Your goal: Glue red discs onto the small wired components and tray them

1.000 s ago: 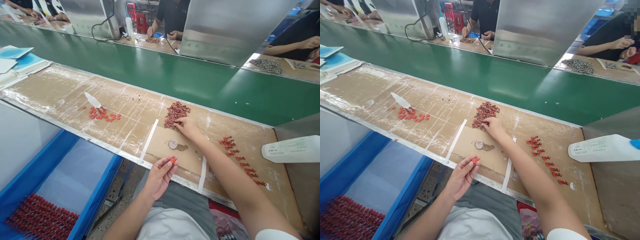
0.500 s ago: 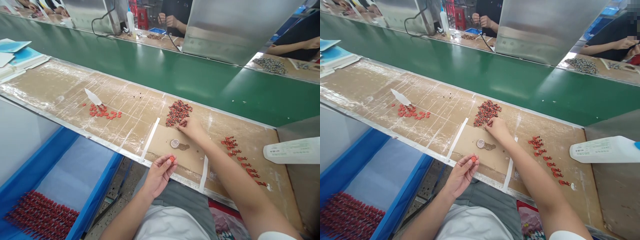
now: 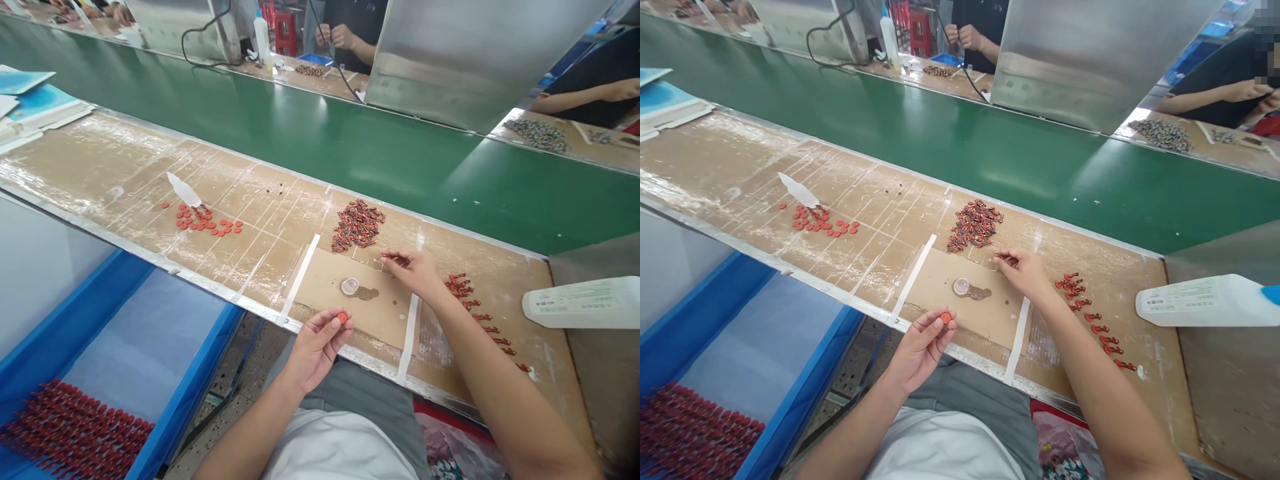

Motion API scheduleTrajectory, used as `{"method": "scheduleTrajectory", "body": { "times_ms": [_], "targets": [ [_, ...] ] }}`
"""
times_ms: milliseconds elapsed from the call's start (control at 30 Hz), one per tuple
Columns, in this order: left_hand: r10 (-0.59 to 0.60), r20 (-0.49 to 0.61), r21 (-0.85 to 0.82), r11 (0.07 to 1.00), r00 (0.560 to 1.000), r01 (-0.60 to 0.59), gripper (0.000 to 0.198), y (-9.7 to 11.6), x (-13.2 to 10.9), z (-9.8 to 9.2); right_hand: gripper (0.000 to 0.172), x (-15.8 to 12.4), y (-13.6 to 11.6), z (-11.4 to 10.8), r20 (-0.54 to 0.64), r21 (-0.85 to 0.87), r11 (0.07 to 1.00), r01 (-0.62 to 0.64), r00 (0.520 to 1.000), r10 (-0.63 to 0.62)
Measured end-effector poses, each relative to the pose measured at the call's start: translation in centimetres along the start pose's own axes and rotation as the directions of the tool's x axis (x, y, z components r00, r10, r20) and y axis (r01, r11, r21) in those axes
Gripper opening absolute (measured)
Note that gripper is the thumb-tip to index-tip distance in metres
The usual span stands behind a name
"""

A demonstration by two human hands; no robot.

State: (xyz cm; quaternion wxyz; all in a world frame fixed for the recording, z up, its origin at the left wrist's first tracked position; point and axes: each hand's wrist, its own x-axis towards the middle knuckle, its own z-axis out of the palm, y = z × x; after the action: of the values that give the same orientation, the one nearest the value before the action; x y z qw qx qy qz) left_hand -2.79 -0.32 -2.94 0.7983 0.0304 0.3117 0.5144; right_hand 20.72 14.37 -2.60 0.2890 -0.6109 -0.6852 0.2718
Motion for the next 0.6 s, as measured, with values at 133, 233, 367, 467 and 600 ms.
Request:
{"method": "scheduleTrajectory", "body": {
  "times_ms": [133,233,367,467,600],
  "targets": [
    [-0.002,0.007,0.007,1.0,1.0,0.002,0.021,0.0,0.0,0.0,0.03,-2.2,1.5,0.1,-0.123,0.021,0.993,-0.113,0.986,0.115],
    [-0.002,0.0,0.011,1.0,1.0,0.002,0.022,-0.1,0.0,0.0,0.026,-3.2,1.2,0.6,-0.178,0.042,0.996,-0.081,0.98,0.087],
    [0.0,-0.015,0.025,1.0,1.0,0.0,0.024,-0.2,0.0,0.1,0.023,-3.9,0.8,1.2,-0.203,0.017,0.999,-0.031,0.979,0.034],
    [0.003,-0.012,0.031,1.0,1.0,-0.003,0.024,-0.2,-0.1,0.1,0.021,-4.2,0.8,1.3,-0.175,-0.022,1.0,0.0,0.985,-0.004],
    [0.009,-0.01,0.042,0.999,1.0,-0.009,0.024,-0.2,-0.2,0.1,0.025,-4.7,-0.5,1.5,-0.215,0.097,0.995,-0.035,0.975,0.055]
  ]
}}
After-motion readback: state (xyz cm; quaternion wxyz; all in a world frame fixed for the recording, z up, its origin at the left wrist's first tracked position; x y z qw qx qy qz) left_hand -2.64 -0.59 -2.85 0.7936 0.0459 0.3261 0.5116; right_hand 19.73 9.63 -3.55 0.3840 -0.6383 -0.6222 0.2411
